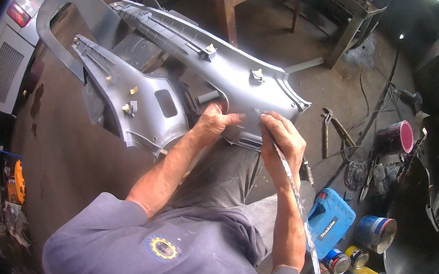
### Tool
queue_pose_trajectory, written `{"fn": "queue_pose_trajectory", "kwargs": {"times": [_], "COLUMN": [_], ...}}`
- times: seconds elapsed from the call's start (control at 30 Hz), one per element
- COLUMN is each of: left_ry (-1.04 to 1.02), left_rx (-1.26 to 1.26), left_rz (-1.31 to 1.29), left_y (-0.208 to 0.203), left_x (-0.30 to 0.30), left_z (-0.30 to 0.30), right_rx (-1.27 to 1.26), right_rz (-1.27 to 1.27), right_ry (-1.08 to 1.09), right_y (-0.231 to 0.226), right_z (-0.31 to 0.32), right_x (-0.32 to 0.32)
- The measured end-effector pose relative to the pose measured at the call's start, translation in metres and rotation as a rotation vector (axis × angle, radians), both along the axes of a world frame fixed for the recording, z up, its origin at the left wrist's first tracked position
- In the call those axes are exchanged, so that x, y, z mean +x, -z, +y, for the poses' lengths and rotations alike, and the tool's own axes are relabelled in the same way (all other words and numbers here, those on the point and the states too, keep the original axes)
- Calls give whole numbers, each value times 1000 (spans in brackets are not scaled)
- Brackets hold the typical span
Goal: The person uses a soldering iron to heat and soften a section of a grey plastic car bumper, then uses a utility knife to trim and shape the softened plastic. The person repeatedly heats and cuts the same area to refine the edge.
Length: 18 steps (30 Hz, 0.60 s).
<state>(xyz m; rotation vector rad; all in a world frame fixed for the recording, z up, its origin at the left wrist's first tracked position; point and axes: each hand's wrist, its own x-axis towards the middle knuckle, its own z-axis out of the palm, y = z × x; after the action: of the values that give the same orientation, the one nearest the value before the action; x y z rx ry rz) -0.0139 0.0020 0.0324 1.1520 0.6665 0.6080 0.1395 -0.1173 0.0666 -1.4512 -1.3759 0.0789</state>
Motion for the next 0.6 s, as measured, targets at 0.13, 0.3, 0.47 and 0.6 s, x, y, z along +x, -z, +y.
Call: {"fn": "queue_pose_trajectory", "kwargs": {"times": [0.13, 0.3, 0.47, 0.6], "left_ry": [-68, -115, -135, -123], "left_rx": [167, 199, 238, 233], "left_rz": [81, 132, 137, 40], "left_y": [-1, 3, -2, 15], "left_x": [2, 2, 7, 8], "left_z": [-7, -8, -10, -5], "right_rx": [-18, -43, -34, -7], "right_rz": [-66, -30, -112, -156], "right_ry": [-9, -73, -137, -206], "right_y": [-3, -7, 0, -1], "right_z": [6, 12, 23, 32], "right_x": [6, 12, 21, 20]}}
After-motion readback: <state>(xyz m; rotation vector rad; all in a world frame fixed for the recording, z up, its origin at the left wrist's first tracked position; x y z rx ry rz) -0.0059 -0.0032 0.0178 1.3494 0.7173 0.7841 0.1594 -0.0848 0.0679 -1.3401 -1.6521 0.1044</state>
